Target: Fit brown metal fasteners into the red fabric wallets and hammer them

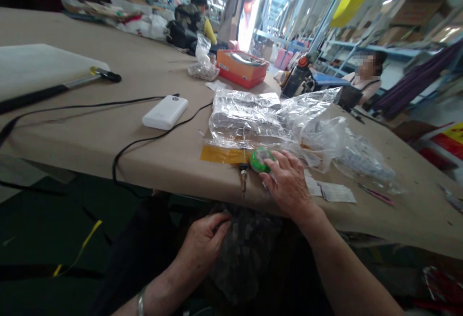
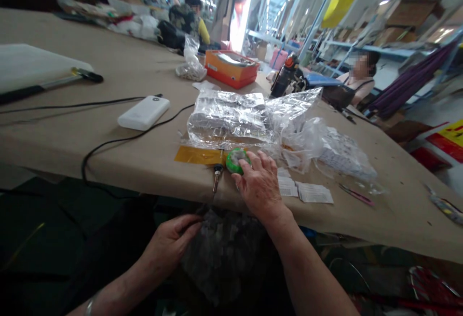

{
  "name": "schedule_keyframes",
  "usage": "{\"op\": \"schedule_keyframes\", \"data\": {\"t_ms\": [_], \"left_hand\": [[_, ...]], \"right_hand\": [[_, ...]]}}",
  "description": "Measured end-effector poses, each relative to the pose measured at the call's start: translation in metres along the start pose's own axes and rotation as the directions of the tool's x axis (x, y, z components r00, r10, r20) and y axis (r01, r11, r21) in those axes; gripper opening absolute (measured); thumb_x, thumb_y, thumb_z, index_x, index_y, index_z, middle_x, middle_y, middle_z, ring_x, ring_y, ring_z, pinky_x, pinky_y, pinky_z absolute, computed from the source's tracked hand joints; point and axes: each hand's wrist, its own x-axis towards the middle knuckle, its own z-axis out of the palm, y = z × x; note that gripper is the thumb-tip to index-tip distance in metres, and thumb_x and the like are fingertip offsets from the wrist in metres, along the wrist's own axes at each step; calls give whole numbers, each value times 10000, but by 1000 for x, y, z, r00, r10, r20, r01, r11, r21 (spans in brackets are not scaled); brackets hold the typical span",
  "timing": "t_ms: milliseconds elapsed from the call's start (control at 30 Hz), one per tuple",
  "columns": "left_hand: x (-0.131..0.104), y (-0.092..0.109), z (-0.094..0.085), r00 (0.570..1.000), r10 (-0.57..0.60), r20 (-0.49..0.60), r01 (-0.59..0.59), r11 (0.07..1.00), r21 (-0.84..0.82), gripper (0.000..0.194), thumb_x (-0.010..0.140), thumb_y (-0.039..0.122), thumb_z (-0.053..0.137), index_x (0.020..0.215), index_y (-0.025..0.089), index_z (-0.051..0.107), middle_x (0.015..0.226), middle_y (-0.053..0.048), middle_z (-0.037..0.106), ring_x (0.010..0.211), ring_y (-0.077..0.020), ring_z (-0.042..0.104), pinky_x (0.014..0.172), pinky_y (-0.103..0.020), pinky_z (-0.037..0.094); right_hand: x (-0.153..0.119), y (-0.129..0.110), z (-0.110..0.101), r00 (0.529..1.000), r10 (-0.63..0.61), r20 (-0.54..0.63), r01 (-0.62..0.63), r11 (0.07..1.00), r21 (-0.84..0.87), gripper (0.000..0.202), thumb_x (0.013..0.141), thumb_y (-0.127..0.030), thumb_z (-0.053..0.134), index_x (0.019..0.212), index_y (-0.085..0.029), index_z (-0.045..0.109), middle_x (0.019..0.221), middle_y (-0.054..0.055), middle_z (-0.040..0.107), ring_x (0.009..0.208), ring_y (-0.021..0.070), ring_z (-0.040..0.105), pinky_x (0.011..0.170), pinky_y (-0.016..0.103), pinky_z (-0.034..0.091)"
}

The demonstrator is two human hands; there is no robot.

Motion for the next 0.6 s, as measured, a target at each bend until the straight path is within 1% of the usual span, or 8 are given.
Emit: {"op": "schedule_keyframes", "data": {"t_ms": [67, 133, 200, 267, 367, 433, 500, 600], "left_hand": [[-2, 3, 1, 1000, -10, 4, 10, 1000, -1, 213, 836, 283, 504, 829, 203, 702, 813, -7, 714, 769, -160, 647, 700, -221, 475], [-3, 6, 2, 1000, -28, 11, 28, 1000, -10, 200, 825, 277, 518, 814, 205, 705, 808, -9, 714, 767, -165, 643, 698, -223, 468], [-5, 8, 4, 998, -50, 23, 51, 998, -38, 183, 814, 272, 537, 812, 210, 710, 800, -8, 714, 766, -167, 640, 698, -222, 462], [-6, 9, 8, 996, -75, 51, 79, 994, -74, 178, 810, 275, 548, 800, 212, 714, 784, -8, 713, 757, -171, 639, 690, -223, 457], [-10, 9, 16, 991, -97, 95, 108, 988, -111, 184, 808, 278, 549, 780, 207, 716, 762, -13, 709, 740, -174, 633, 673, -227, 450], [-11, 10, 21, 989, -101, 105, 114, 986, -123, 178, 804, 268, 551, 788, 203, 717, 758, -14, 706, 742, -172, 628, 684, -228, 447], [-10, 15, 26, 987, -112, 116, 128, 982, -137, 168, 795, 249, 556, 777, 196, 714, 745, -14, 701, 735, -166, 622, 694, -228, 442], [-6, 26, 32, 979, -150, 138, 173, 970, -171, 150, 771, 224, 574, 710, 176, 702, 686, -10, 676, 689, -152, 593, 675, -225, 428]], "right_hand": [[-5, 2, -2, 996, 22, -82, -13, 995, 100, 227, 870, -283, 551, 1060, -173, 607, 1194, 115, 584, 1195, 281, 453, 1015, 470, 366], [-14, 4, -7, 979, 68, -191, -22, 972, 232, 128, 886, -255, 523, 951, -183, 606, 1036, 93, 624, 1069, 229, 534, 953, 411, 429], [-28, 6, -11, 968, 101, -231, -24, 950, 313, 107, 889, -252, 518, 829, -201, 590, 886, 60, 627, 956, 202, 572, 890, 380, 465], [-45, 6, -11, 978, 78, -196, -19, 958, 286, 108, 881, -270, 530, 836, -205, 603, 914, 64, 642, 1000, 219, 565, 918, 410, 451], [-69, 2, -3, 997, 10, -81, 0, 993, 122, 267, 862, -296, 554, 1101, -187, 605, 1177, 103, 622, 1222, 287, 449, 1042, 508, 340], [-80, -1, 3, 999, -6, -45, 8, 999, 38, 360, 864, -263, 550, 1215, -187, 561, 1246, 100, 602, 1274, 295, 408, 1077, 532, 287], [-84, -1, 7, 998, -9, -69, 11, 1000, 19, 328, 871, -211, 539, 1196, -210, 583, 1199, 74, 640, 1243, 271, 456, 1082, 515, 289], [-81, 4, 7, 990, -9, -138, 20, 996, 83, 225, 868, -162, 546, 1053, -234, 652, 1062, 29, 704, 1142, 229, 553, 1072, 480, 318]]}}
